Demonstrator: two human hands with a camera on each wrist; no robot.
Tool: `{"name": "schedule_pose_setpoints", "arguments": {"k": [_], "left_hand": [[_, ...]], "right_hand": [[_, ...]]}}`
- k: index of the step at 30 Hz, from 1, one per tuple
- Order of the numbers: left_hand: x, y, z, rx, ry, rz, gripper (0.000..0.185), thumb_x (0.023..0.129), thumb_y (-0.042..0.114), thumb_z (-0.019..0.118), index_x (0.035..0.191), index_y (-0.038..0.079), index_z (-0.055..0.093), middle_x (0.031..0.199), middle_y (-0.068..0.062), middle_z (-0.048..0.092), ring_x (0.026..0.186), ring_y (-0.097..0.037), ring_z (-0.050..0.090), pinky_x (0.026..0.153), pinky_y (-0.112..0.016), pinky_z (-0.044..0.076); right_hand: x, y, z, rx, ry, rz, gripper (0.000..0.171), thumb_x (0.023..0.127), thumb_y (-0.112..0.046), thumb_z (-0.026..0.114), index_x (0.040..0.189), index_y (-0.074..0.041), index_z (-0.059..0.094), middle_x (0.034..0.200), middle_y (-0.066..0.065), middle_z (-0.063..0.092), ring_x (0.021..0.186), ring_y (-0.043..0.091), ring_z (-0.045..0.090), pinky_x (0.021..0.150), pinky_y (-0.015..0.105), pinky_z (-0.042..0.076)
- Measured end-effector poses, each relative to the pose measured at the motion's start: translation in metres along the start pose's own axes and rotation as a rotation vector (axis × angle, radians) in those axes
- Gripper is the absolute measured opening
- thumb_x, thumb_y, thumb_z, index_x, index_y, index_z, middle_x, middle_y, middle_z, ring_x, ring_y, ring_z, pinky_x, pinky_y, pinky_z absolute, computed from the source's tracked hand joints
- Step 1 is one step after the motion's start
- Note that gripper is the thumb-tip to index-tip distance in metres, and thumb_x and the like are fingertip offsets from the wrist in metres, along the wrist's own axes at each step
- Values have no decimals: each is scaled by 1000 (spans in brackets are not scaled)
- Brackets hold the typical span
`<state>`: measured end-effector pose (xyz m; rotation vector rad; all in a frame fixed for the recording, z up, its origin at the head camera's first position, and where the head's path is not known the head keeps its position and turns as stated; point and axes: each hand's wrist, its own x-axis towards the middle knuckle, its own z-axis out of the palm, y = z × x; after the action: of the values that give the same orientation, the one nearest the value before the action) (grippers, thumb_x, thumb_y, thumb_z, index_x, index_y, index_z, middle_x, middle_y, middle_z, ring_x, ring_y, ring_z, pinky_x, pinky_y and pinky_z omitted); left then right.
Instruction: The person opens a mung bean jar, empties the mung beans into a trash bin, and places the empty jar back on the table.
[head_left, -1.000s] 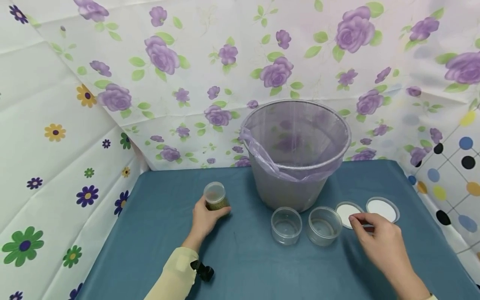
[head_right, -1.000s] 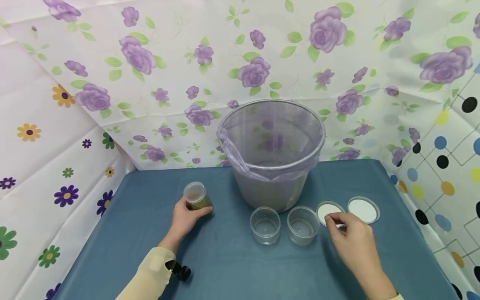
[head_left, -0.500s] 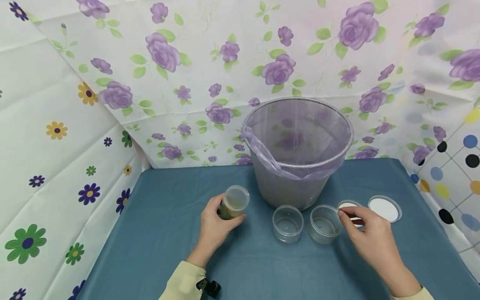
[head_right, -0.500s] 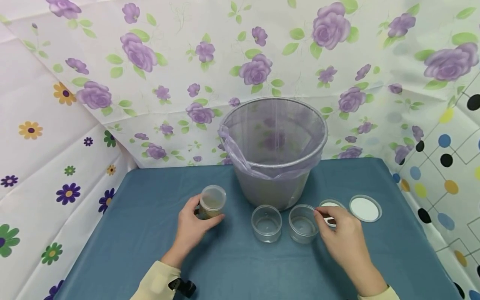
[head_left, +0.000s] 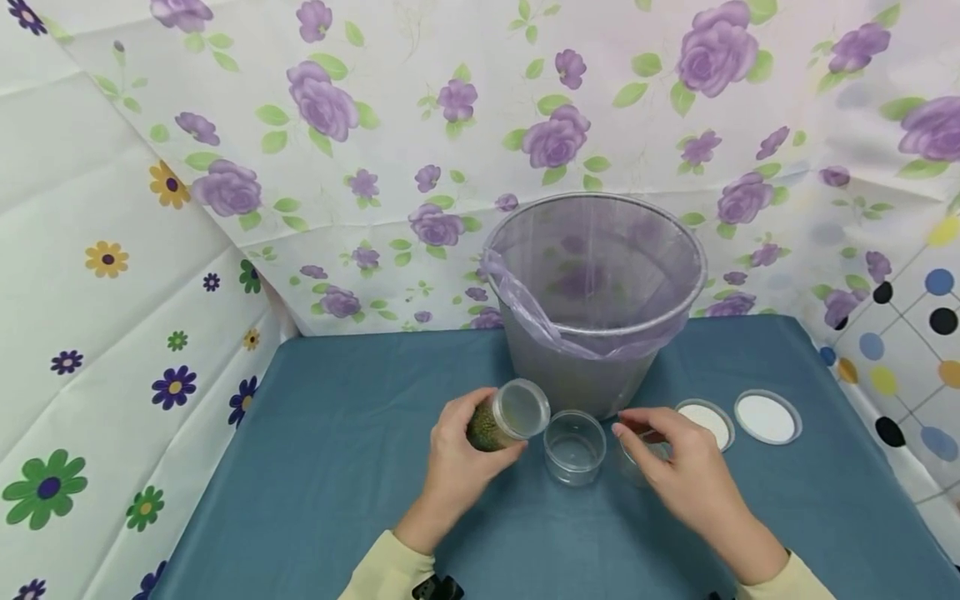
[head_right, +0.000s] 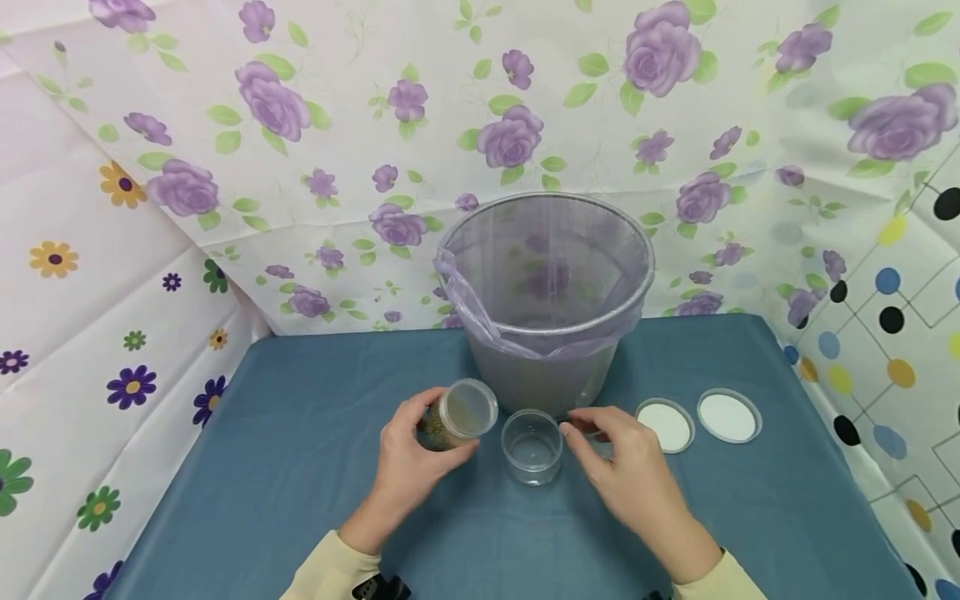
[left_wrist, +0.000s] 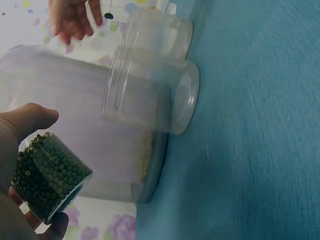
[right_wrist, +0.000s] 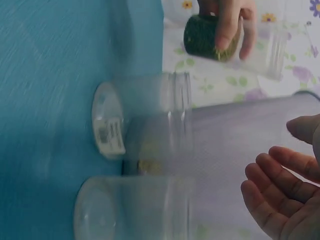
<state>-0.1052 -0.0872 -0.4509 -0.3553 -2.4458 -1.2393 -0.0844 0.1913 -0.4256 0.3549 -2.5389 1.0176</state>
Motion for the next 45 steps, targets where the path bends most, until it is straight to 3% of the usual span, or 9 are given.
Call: {"name": "schedule_pose_setpoints", "arguments": {"k": [5, 9, 14, 18, 28, 35, 39, 45], "left_hand": [[0, 8, 5, 45, -39, 90, 69, 68, 41, 81, 130, 35, 50, 123, 12, 57, 113, -10, 50, 90, -40, 48], [-2, 11, 8, 93, -58, 121, 72, 68, 37, 81, 132, 37, 49, 124, 13, 55, 115, -7, 48, 91, -36, 49], [-5, 12, 11, 157, -44, 161, 75, 66, 34, 83, 133, 36, 48, 124, 12, 56, 114, -8, 49, 91, -35, 50], [-7, 13, 12, 205, -27, 187, 76, 65, 35, 83, 133, 34, 49, 123, 11, 56, 113, -8, 49, 91, -34, 50], [-8, 20, 14, 277, -17, 285, 74, 67, 37, 82, 134, 33, 50, 121, 8, 58, 111, -11, 50, 94, -33, 47], [-7, 20, 14, 280, -24, 303, 74, 64, 38, 83, 131, 36, 51, 119, 9, 61, 109, -11, 51, 92, -36, 46], [-5, 19, 13, 269, -27, 334, 73, 63, 37, 84, 129, 33, 55, 118, 7, 63, 112, -12, 56, 99, -39, 45], [-4, 21, 8, 241, -75, 351, 71, 63, 32, 85, 128, 31, 56, 118, 7, 63, 109, -9, 58, 92, -29, 51]], "right_hand": [[4, -18, 3, 57, -48, -65, 31, 85, -38, 67, 114, -29, 62, 101, -15, 64, 86, 2, 62, 63, 23, 54], [5, -31, 5, 93, -89, -106, 47, 82, -38, 70, 125, -27, 56, 109, -13, 63, 90, 3, 61, 71, 22, 55], [6, -43, 8, 95, -159, -112, 63, 79, -49, 68, 135, -30, 46, 120, -9, 59, 90, 0, 59, 71, 21, 54], [7, -49, 10, 79, -184, -93, 69, 76, -57, 67, 136, -30, 44, 118, -9, 58, 87, -2, 57, 69, 20, 53], [9, -51, 17, 43, -159, -47, 67, 73, -62, 67, 128, -26, 53, 110, -12, 59, 73, -1, 56, 62, 18, 51], [9, -48, 17, 65, -129, -87, 58, 73, -57, 70, 119, -24, 60, 101, -10, 62, 69, -2, 55, 59, 16, 50], [9, -47, 17, 94, -120, -121, 57, 73, -54, 72, 120, -23, 60, 101, -10, 63, 69, -2, 56, 59, 15, 50], [9, -44, 15, 162, -134, -178, 57, 74, -47, 75, 121, -18, 61, 106, -7, 63, 76, 1, 61, 61, 15, 53]]}}
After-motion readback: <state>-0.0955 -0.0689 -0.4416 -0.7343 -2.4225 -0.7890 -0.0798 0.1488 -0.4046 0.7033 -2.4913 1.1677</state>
